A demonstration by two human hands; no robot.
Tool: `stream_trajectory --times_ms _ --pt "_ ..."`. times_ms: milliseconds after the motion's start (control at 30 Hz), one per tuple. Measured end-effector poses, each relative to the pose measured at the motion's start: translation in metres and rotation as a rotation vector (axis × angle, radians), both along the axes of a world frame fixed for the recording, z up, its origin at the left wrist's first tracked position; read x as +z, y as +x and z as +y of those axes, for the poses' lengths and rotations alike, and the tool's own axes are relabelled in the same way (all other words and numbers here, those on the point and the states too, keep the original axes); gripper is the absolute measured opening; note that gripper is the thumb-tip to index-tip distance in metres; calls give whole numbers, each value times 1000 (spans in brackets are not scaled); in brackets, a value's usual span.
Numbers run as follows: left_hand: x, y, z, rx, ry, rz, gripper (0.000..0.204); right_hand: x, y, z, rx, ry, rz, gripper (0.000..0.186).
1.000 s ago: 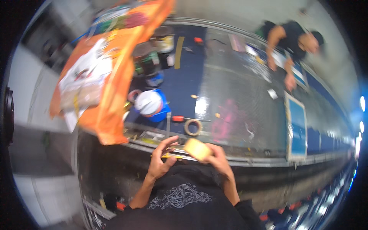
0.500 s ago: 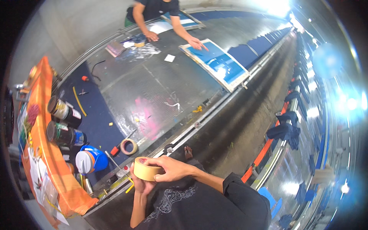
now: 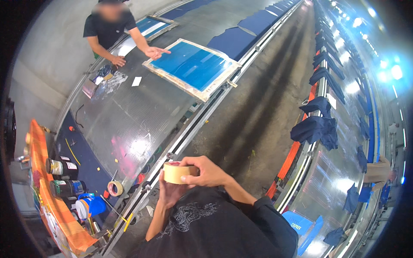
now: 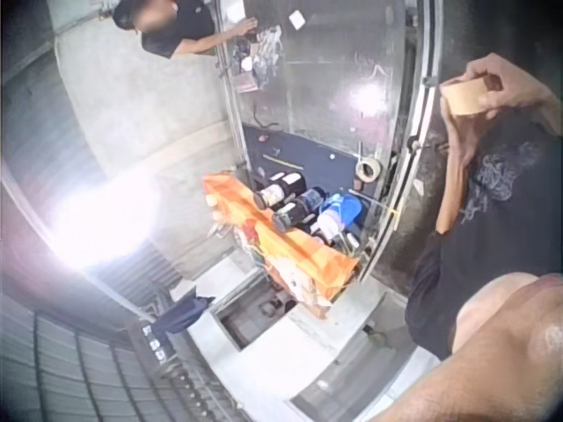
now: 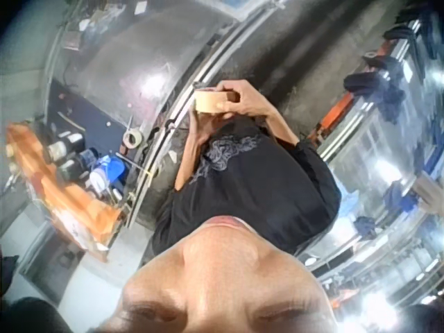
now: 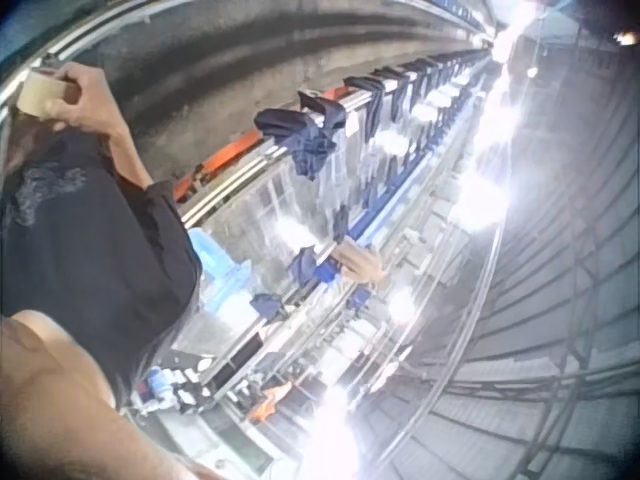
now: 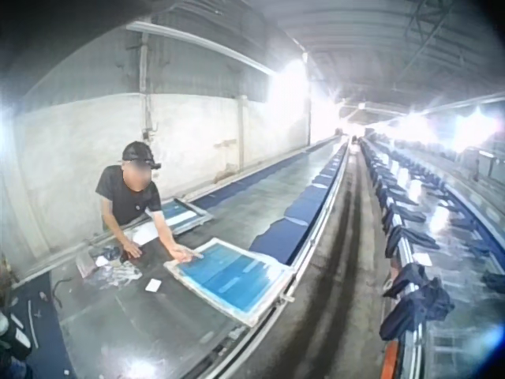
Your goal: The person positions a screen printing frame on a conveyor, measures the fabric with a tape measure, and uses a yellow T-bar tool to scrape or adjust the frame edges. The person then applies tape to the frame corners and continues handling the frame and tools.
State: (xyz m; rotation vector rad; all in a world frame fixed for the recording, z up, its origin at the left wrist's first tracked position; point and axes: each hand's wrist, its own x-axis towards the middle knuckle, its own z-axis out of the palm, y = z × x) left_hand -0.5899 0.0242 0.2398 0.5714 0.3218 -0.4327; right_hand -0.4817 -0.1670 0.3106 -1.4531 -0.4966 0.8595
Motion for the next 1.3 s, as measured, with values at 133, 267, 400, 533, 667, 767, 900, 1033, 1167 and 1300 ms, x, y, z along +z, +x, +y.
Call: stream_trajectory --times_ms 133,267,400,533,667,767,900,1033,1167,1300 --pt "-1 54 -66 -82 -29 -131 84 -10 46 -73 -70 104 20 40" --pt "3 100 -96 -207 118 -293 71 -24 81 -130 -77 302 207 44" --pt "7 151 -111 -71 705 -740 27 -41 110 -155 -150 293 250 35" --pt "32 188 -127 -378 695 -539 27 -80 142 -150 -193 323 136 23" --pt "15 219 -132 -329 603 -450 35 -80 172 -129 -519 18 -115 22" --pt "5 253 -121 -345 1063 -667 43 -79 210 -134 -409 -195 -80 27" --pt "4 290 -113 -352 1135 -731 52 -76 246 -115 -463 -323 -132 27" --pt "-2 327 -101 -274 1253 -810 42 -67 297 -86 -453 -432 -302 23" --pt "-6 352 -90 -145 1296 -702 40 -63 336 -57 -429 -454 -448 22" --pt "-12 360 -84 -177 1254 -594 47 -76 363 -44 -319 -425 -420 21"
